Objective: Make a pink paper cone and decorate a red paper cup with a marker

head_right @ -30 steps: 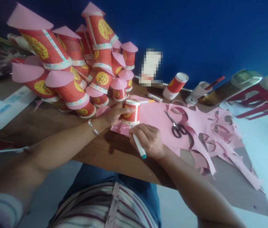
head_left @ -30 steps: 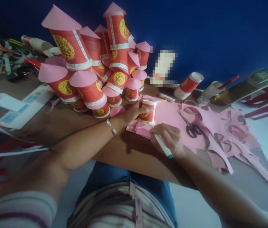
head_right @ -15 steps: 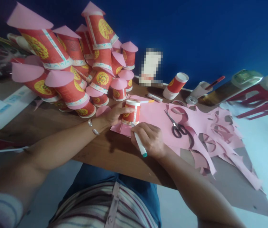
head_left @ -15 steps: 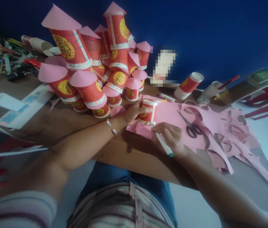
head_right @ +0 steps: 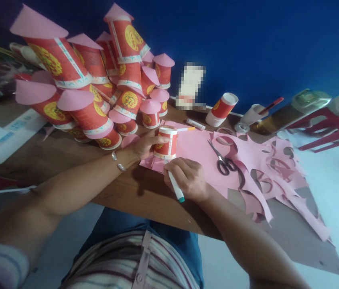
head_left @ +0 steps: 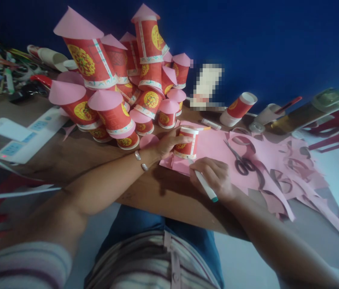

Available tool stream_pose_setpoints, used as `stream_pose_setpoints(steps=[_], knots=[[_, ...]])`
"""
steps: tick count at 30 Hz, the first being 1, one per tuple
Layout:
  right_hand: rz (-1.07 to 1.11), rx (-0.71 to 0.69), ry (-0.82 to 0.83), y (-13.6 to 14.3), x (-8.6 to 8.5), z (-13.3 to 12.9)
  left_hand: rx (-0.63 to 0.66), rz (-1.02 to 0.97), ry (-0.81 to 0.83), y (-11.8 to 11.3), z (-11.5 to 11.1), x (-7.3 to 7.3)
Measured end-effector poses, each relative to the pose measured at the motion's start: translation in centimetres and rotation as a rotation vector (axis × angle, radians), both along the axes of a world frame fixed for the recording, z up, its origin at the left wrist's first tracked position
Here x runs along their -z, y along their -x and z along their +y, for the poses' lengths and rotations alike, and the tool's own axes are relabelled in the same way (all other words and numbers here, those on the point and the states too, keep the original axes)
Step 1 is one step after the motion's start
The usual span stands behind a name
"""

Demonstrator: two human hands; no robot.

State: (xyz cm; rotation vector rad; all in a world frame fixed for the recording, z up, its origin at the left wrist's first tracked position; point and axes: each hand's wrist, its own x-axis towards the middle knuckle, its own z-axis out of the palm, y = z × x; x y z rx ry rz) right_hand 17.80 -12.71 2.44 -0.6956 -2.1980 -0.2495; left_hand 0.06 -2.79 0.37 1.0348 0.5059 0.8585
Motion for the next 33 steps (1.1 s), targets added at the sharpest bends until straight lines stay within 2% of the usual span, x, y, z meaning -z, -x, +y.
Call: stream_pose_setpoints(steps=[25,33], knots=[[-0.01,0.047,-0.014,-0.05,-0.08,0.09,0.008,-0.01,0.023,0.09,0.2,0.78],[-0.012,0.054,0.009,-0.14,0.05,0.09,-0.004,-0.041,0.009,-0.02,0.1,0.45]])
